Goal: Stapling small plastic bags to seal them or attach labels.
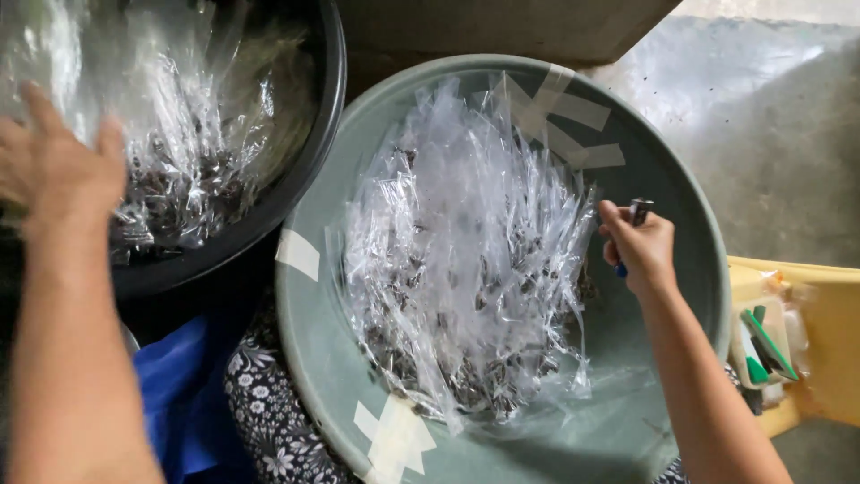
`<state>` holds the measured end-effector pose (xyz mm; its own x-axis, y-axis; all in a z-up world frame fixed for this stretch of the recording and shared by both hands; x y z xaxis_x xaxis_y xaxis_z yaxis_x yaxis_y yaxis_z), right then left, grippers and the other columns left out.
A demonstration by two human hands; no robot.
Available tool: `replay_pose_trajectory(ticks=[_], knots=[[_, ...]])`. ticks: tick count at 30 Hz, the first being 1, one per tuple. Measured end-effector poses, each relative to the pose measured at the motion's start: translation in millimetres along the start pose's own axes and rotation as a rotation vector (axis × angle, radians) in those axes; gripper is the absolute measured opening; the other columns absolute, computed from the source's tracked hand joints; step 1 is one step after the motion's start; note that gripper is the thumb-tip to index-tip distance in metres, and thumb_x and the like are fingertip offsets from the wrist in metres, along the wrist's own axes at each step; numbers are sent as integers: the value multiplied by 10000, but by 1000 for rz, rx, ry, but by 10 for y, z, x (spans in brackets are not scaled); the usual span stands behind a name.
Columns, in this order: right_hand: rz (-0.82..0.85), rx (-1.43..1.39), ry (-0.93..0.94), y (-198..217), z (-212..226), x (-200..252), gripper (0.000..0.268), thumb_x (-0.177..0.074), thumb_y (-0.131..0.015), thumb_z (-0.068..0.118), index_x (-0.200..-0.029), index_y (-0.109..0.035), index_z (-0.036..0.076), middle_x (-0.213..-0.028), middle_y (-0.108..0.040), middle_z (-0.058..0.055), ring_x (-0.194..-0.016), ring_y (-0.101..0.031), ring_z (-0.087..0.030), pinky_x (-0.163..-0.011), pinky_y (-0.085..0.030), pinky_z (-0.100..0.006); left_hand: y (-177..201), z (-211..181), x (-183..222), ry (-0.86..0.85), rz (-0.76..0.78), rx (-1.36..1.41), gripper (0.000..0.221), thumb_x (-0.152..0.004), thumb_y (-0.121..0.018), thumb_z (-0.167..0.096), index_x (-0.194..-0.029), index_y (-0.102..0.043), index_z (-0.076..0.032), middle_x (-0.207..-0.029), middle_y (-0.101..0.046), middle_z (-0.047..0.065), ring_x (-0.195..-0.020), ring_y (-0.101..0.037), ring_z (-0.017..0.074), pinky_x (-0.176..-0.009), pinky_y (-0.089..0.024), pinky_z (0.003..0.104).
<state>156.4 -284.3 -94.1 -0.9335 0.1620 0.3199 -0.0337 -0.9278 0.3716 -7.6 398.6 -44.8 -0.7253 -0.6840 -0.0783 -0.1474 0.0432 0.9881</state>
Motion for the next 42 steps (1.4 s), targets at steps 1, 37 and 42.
replay_pose_trajectory(ticks=[1,37,42], knots=[[12,157,33,-102,6,-33,336,-966,-764,314,-845,-619,37,-681,-579,-48,-447,-505,-115,-384,-388,-257,-384,151,-79,59,134,-7,694,-1152,-444,-488,-1627,-160,-68,-1563,-304,375,-1382,-323,572,-1036,-230,671],[351,-274,477,-327,1516,1325,328,-882,-752,-29,-1184,-667,-122,-643,-561,-157,-534,-534,-181,-478,-468,-315,-144,-3552,1969,-313,517,1799,223,-1037,-629,-272,-995,-650,-54,-568,-534,43,-451,-552,112,-462,-512,230],[462,-367,433,-486,1673,1226,476,-898,-749,25,-1318,-591,-133,-707,-548,-121,-565,-538,-163,-464,-475,-304,436,-3416,2312,-470,733,1622,244,-995,-679,-277,-1105,-602,-74,-686,-604,34,-573,-593,99,-517,-555,251]])
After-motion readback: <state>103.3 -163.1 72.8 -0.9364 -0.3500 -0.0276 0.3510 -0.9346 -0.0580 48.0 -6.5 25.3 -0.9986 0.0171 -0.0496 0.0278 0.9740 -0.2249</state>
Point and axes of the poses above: each hand's wrist, its own x-axis away from the middle knuckle, its own y-axis out of the back of the hand, z = x × y, the point moved 6 cm from there along -x, towards the middle knuckle
